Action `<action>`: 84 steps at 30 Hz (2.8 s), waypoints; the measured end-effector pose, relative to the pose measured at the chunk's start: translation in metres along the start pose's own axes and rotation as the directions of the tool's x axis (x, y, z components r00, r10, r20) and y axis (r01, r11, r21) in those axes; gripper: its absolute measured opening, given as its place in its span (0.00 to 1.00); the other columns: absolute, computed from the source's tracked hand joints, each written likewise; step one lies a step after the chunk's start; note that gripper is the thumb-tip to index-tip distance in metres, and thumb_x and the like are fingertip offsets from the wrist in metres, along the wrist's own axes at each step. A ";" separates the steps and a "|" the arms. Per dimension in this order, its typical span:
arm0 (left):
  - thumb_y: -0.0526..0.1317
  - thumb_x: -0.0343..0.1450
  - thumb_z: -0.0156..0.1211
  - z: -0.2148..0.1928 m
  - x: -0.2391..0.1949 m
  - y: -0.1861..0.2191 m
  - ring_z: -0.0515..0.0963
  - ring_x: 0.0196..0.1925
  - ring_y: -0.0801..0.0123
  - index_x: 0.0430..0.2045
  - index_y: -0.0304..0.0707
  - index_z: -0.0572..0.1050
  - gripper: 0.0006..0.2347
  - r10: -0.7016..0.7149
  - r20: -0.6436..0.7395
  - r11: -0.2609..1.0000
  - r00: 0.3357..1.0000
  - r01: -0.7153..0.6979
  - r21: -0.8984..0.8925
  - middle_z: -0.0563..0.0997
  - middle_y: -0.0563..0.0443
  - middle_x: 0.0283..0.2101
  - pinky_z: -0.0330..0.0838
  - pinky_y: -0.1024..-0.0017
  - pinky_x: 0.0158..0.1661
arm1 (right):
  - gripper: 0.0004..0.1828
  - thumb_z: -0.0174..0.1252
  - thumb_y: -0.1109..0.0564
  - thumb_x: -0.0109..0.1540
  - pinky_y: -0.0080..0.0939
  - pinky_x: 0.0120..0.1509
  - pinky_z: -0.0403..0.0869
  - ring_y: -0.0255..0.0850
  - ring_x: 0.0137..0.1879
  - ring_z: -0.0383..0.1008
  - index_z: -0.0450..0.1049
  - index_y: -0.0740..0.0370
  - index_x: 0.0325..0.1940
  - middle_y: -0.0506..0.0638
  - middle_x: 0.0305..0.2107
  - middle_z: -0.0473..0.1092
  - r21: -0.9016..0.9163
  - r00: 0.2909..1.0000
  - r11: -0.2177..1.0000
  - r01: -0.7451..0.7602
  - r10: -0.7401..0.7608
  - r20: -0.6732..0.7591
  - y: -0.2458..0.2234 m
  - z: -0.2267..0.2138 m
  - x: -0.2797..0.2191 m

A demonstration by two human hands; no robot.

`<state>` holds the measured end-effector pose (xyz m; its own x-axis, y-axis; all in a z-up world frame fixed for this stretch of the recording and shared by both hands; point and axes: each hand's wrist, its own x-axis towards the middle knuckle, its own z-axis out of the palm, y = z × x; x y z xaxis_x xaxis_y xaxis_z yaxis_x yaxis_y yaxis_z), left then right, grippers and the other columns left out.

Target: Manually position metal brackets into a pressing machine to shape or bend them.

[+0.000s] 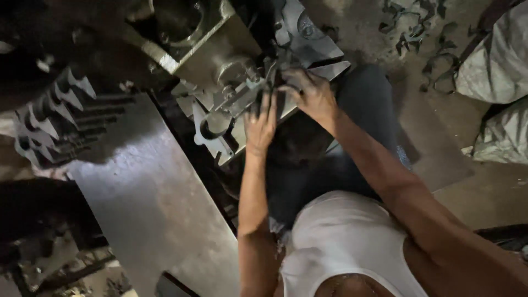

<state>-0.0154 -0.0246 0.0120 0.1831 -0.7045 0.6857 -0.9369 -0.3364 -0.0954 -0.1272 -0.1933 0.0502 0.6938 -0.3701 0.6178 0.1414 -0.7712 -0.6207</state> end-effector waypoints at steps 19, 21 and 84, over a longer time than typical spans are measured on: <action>0.33 0.65 0.74 0.001 -0.038 -0.010 0.75 0.55 0.51 0.52 0.26 0.69 0.24 -0.805 0.025 0.467 0.593 0.660 -0.588 0.75 0.35 0.52 0.69 0.60 0.55 | 0.17 0.62 0.65 0.67 0.52 0.48 0.77 0.57 0.51 0.76 0.74 0.63 0.61 0.62 0.50 0.69 -0.041 0.999 0.999 -0.020 0.021 0.027 0.023 0.072 -0.021; 0.31 0.67 0.70 0.001 -0.036 -0.010 0.77 0.52 0.52 0.49 0.29 0.72 0.18 -0.802 0.013 0.462 0.598 0.633 -0.622 0.77 0.37 0.48 0.71 0.60 0.53 | 0.17 0.61 0.66 0.67 0.49 0.48 0.79 0.55 0.51 0.76 0.75 0.64 0.61 0.61 0.50 0.69 -0.036 1.000 0.999 -0.024 0.024 0.000 0.034 0.082 -0.022; 0.43 0.74 0.65 0.005 -0.018 -0.028 0.62 0.15 0.81 0.26 0.32 0.75 0.12 -0.852 0.506 -0.403 0.133 0.449 -0.797 0.69 0.58 0.17 0.53 0.76 0.17 | 0.20 0.55 0.43 0.71 0.33 0.17 0.55 0.31 0.17 0.57 0.71 0.62 0.36 0.45 0.17 0.59 0.381 0.387 0.123 -0.916 0.515 0.765 -0.008 0.091 -0.022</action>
<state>0.0089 -0.0056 -0.0016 0.9735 -0.1231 -0.1927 0.2226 0.3178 0.9217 -0.0799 -0.1321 -0.0027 0.8815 -0.1441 -0.4497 -0.3494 0.4416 -0.8264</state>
